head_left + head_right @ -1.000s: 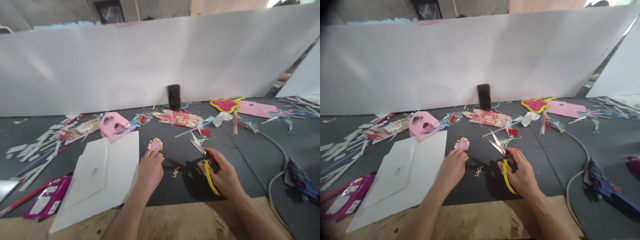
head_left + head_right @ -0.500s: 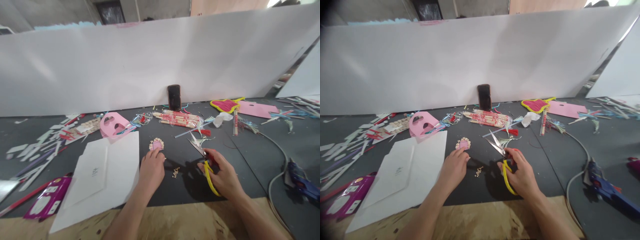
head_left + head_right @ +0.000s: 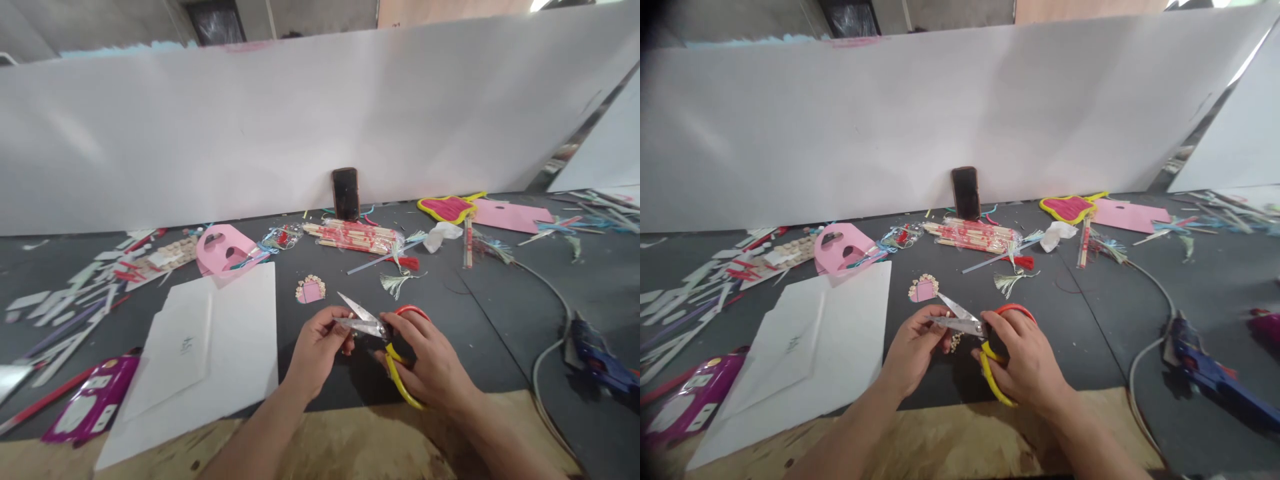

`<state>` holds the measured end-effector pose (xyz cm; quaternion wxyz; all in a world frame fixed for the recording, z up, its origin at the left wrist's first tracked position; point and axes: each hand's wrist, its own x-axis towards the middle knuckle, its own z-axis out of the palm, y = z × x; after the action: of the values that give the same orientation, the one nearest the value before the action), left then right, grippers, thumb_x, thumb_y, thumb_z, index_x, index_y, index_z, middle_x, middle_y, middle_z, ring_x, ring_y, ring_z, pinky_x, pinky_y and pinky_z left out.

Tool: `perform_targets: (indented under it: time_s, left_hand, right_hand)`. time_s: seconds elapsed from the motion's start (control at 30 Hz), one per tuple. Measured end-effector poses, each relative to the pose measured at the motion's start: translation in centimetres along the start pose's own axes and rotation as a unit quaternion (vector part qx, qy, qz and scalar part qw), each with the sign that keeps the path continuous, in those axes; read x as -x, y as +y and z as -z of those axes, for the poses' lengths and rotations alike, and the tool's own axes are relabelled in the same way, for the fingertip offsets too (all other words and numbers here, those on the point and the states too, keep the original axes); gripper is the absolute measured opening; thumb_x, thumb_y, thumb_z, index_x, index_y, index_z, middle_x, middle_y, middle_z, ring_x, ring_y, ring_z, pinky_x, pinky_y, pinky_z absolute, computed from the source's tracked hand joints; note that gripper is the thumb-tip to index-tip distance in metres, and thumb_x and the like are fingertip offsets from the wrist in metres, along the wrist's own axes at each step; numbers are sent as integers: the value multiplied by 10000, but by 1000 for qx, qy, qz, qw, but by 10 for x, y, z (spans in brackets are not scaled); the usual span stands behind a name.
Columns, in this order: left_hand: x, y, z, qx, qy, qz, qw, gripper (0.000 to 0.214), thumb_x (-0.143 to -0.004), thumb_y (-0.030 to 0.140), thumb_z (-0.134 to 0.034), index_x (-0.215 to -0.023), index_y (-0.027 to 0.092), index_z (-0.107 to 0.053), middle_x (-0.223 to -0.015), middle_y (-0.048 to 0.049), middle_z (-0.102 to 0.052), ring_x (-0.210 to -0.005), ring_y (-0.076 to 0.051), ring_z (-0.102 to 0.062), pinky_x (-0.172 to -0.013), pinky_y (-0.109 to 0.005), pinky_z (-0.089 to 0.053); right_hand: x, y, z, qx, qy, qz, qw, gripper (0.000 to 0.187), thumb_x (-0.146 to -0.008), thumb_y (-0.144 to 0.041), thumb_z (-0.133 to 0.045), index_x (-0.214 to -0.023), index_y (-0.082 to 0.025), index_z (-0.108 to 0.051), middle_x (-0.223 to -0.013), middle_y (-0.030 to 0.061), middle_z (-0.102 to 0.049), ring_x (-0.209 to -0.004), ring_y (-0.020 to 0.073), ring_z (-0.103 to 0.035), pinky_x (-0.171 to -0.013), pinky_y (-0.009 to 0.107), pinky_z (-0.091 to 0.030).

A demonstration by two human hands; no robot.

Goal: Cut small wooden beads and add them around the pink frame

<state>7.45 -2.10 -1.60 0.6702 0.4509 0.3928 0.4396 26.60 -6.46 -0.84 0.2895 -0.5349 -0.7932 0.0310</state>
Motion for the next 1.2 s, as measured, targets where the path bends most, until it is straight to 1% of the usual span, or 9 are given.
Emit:
perform_targets:
  time_s: [0.1,0.3,0.43,0.63,0.83,1.03,1.2]
  left_hand:
    - [1,2,0,-9,-3,2,1000,244,-797,397,-633,-864,163,-615,-544,41,-549,-520,-88,-505,-540,-204,-422]
    - [3,4,-1,-42,-14,8,999,244,-796,401,-630,-803,160,-598,-569,36,-546,-532,-88,-506,-556,-209,-424]
    - [3,2,-1,-57,-22,4,998,220,-810,383,-614,-816,163,-599,-592,34,-539,-548,-92,-509,-571,-214,-425]
    - [3,4,0,-78,-13,4,997,202,-808,368,-609,-807,166,-597,-583,37,-533,-537,-93,-505,-555,-207,-406]
    - [3,5,0,-90,-33,-2,995,219,-817,368,-590,-767,155,-598,-584,26,-536,-548,-97,-502,-564,-209,-403]
    - [2,4,0,-97,-32,-1,995,228,-816,372,-585,-761,151,-585,-576,28,-534,-552,-98,-501,-570,-210,-408]
    - [1,3,1,-114,-27,-7,993,201,-823,341,-576,-760,150,-585,-580,31,-527,-550,-95,-501,-567,-206,-406]
  right_hand:
    - [0,4,0,-2,-11,-12,1000,403,-816,-373,-590,-1170,-190,-527,-985,109,-603,-897,226,-593,-749,343,-519]
    - [1,4,-1,-10,-17,3,1000,413,-818,-383,-591,-1176,-185,-537,-979,110,-615,-880,223,-599,-747,345,-523]
    - [0,3,-1,-10,-21,7,1000,417,-822,-384,-591,-1178,-173,-543,-988,116,-618,-892,224,-600,-756,341,-524]
    - [-1,6,-1,-4,-23,11,1000,423,-829,-407,-583,-1189,-187,-560,-983,113,-644,-860,216,-621,-730,334,-532]
    - [2,8,-2,-4,-27,19,999,445,-837,-424,-578,-1205,-174,-564,-999,117,-658,-862,210,-639,-733,314,-533]
    - [4,8,-3,-1,-31,23,999,451,-848,-441,-564,-1215,-177,-560,-1002,107,-664,-859,197,-647,-732,295,-530]
    - [6,9,-4,21,-28,34,999,453,-868,-463,-529,-1211,-170,-564,-994,108,-671,-846,199,-651,-720,295,-527]
